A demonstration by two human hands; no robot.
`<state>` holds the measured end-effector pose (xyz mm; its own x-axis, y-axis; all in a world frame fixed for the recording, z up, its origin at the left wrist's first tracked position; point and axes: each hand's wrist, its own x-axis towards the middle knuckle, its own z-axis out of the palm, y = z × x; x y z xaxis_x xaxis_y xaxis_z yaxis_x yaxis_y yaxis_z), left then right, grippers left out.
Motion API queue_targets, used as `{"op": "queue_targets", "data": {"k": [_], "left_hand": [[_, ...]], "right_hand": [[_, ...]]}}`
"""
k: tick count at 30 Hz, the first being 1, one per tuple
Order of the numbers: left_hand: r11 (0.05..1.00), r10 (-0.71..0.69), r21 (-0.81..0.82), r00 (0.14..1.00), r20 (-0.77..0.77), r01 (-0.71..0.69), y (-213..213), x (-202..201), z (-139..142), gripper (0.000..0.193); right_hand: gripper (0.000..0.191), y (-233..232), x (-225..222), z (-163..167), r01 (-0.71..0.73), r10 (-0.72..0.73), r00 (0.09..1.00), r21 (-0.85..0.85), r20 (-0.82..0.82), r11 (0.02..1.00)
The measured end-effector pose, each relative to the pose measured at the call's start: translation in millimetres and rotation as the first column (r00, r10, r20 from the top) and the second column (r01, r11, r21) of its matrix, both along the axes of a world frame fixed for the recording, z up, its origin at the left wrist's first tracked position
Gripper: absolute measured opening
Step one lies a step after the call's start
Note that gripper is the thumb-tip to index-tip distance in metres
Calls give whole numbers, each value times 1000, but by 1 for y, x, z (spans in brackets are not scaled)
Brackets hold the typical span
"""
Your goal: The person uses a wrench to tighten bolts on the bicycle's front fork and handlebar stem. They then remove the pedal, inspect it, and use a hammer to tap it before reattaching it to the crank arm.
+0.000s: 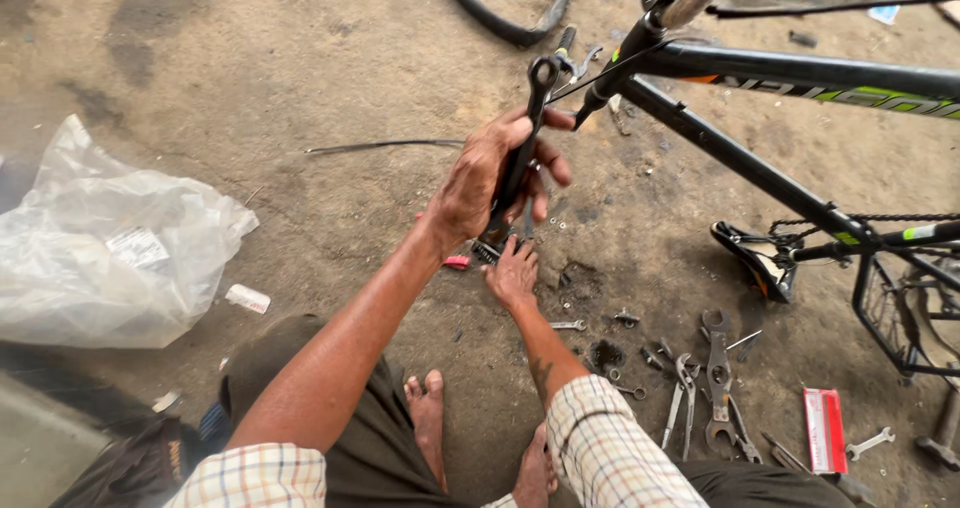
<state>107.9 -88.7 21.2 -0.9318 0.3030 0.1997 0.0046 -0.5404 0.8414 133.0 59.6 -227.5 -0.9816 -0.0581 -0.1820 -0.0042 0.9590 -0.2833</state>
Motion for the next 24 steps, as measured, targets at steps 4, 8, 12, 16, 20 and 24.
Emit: {"op": "queue_targets", "data": {"k": [4, 8, 12, 16, 20, 24], "left_hand": [[993, 24, 112, 999, 45, -29, -4, -6, 0, 45], [966, 31, 248, 986, 164, -71, -9, -16, -8, 42], [954, 101, 254, 971, 218, -157, -13, -22, -18, 41], [953, 191, 203, 964, 184, -227, -18, -20, -23, 43], [954, 221, 173, 965, 144, -244, -24, -18, -20, 42], [950, 241, 160, 957, 163, -266, -26, -18, -15, 41]], "right_hand": [[91, -2, -7, 6, 41, -35, 991, -48, 126, 998], [73, -6, 8, -6, 159, -137, 984, -216, 116, 963], [62, -18, 61, -31, 186, -125, 971, -311, 205, 932], [53, -12, 88, -42, 55, -36, 996, -237, 87, 970], [59, -5, 55, -29, -262, 254, 962, -80, -100, 962], [90, -12, 17, -7, -503, 505, 863, 39, -29, 863]]}}
